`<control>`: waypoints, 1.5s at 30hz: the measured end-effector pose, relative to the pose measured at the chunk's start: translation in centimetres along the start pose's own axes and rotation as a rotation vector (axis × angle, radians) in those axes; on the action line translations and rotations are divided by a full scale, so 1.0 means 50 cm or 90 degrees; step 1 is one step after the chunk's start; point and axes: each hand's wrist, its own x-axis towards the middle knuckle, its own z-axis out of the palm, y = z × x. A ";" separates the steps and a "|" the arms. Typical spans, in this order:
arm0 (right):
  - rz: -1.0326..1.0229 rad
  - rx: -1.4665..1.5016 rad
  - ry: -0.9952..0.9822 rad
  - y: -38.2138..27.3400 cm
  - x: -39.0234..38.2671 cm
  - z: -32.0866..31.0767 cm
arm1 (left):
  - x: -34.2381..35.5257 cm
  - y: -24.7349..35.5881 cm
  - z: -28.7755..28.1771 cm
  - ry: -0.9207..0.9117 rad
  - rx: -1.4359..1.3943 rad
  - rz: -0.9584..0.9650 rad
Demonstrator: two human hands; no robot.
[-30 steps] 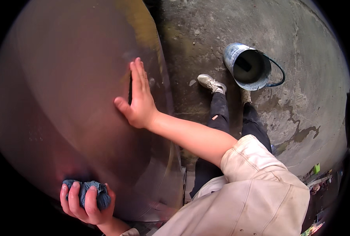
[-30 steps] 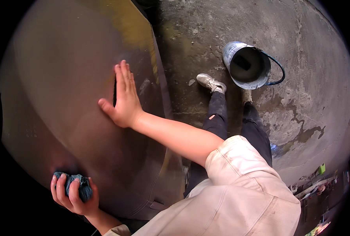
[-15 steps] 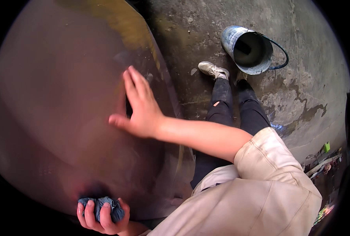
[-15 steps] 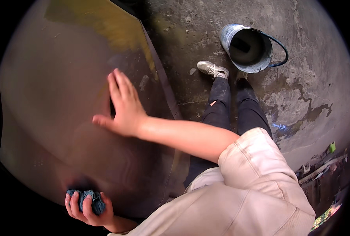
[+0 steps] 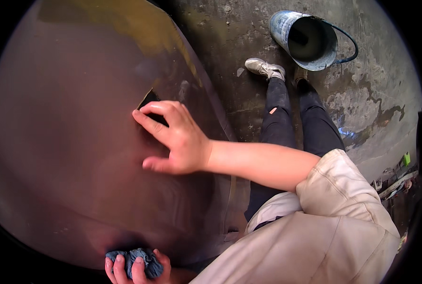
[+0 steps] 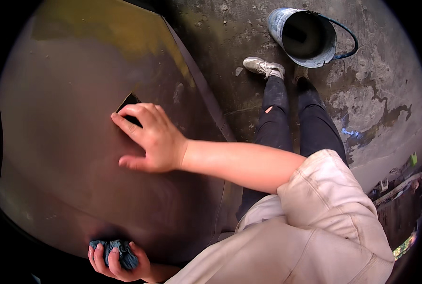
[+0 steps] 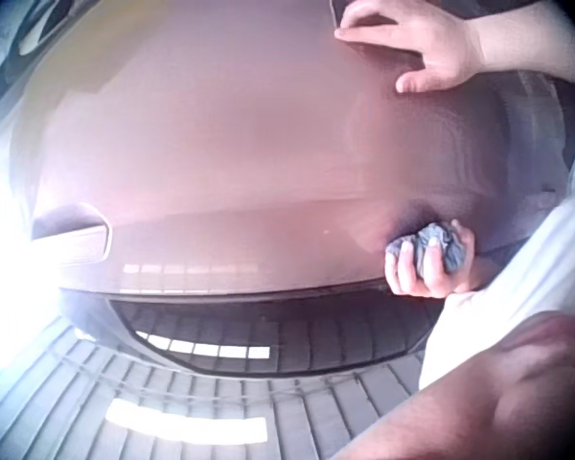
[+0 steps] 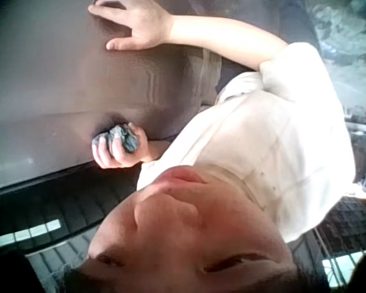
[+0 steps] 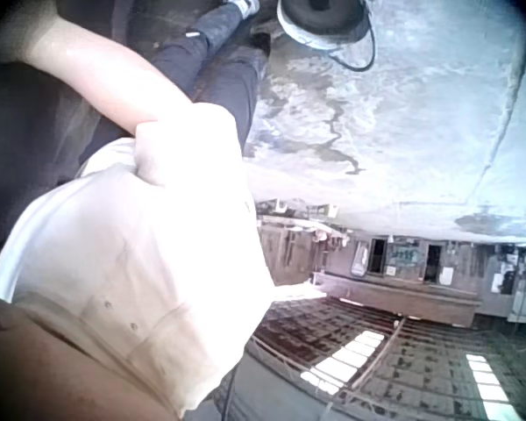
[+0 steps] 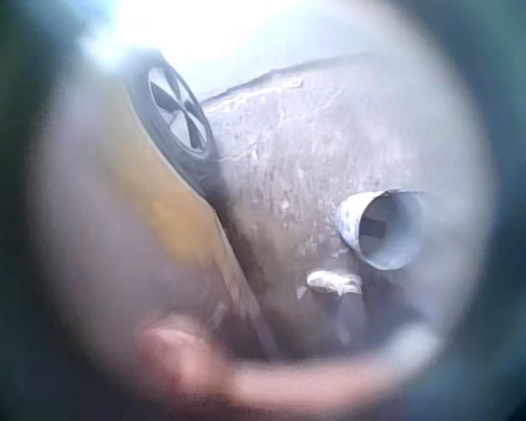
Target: The person sands a section of a car's side panel using a sanding block and a cloth. They repeatedly rub the surface, occasionally dipping the sanding block into a bucket of water and wiping the area with the cloth.
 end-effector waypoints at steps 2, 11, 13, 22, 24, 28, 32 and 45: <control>-0.036 0.051 0.022 0.073 0.002 -0.001 | 0.005 -0.001 0.000 0.002 -0.009 0.009; 0.051 -0.010 -0.114 0.025 -0.015 0.026 | -0.002 -0.008 0.004 0.003 -0.017 0.013; 0.317 0.054 -0.029 0.128 0.023 0.015 | 0.002 -0.006 0.004 0.000 -0.021 0.019; 0.107 -0.069 -0.090 0.074 -0.008 0.016 | 0.004 -0.003 0.007 0.014 0.001 0.022; 0.254 0.002 -0.084 0.102 0.023 0.002 | 0.006 -0.002 0.010 0.015 -0.008 0.022; 0.070 0.023 -0.173 -0.041 -0.014 -0.003 | 0.002 -0.011 0.000 -0.004 -0.016 0.024; 0.165 -0.036 -0.083 0.095 0.004 0.003 | 0.008 0.000 -0.003 0.004 -0.004 0.016; 0.171 -0.025 -0.097 0.050 0.010 -0.004 | -0.015 -0.027 0.007 0.002 0.001 0.064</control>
